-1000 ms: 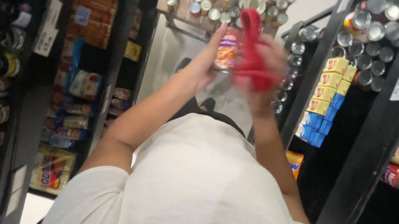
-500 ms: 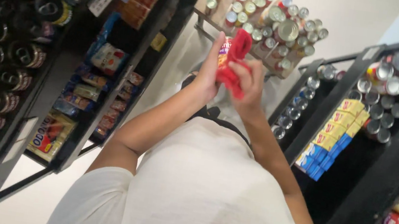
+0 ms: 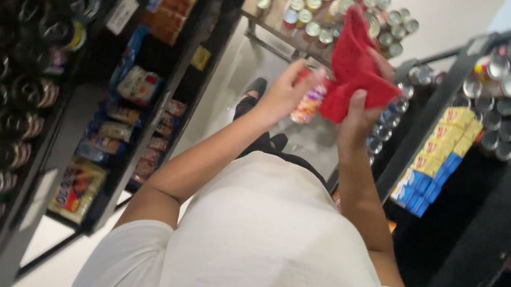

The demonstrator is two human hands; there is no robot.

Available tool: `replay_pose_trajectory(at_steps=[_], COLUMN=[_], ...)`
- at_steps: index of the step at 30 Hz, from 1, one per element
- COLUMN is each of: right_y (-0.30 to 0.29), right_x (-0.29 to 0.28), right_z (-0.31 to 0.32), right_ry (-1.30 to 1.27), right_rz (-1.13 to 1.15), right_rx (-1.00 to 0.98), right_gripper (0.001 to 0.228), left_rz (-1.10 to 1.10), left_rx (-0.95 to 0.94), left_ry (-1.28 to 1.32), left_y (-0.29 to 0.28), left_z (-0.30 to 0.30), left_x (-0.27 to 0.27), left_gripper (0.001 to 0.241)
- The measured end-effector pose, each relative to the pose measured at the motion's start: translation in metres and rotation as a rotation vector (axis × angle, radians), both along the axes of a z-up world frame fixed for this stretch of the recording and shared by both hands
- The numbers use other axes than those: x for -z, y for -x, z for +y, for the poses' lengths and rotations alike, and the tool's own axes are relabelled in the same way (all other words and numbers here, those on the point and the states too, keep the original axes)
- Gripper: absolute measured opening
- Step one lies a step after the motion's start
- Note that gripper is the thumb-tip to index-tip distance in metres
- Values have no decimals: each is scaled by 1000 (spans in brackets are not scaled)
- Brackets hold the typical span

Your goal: Wiping canned goods with a cloth and organizing them on grocery store shelves.

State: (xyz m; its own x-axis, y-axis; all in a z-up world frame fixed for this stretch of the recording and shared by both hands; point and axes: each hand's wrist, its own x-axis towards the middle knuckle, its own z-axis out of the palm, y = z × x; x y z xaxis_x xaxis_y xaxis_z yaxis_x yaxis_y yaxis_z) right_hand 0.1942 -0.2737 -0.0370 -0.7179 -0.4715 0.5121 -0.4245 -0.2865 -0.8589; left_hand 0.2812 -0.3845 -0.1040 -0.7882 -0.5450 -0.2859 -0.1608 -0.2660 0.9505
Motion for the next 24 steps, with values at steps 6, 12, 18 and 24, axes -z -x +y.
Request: replay_pose_trajectory(at_steps=[6, 12, 18, 24], right_y=[-15, 8, -4, -40], right_x=[61, 21, 28, -9], right_z=[21, 89, 154, 148], right_ry=[-168, -372, 277, -100], right_rz=[-192, 318, -37, 89], right_rx=[523, 618, 1142, 959], right_gripper=[35, 30, 18, 77], left_rz=[17, -61, 226, 452], left_rx=[234, 521, 640, 734], left_ry=[-70, 68, -16, -37], left_y=[18, 46, 68, 88], left_z=[46, 79, 123, 171], left_x=[15, 9, 27, -55], left_gripper=[65, 51, 42, 66])
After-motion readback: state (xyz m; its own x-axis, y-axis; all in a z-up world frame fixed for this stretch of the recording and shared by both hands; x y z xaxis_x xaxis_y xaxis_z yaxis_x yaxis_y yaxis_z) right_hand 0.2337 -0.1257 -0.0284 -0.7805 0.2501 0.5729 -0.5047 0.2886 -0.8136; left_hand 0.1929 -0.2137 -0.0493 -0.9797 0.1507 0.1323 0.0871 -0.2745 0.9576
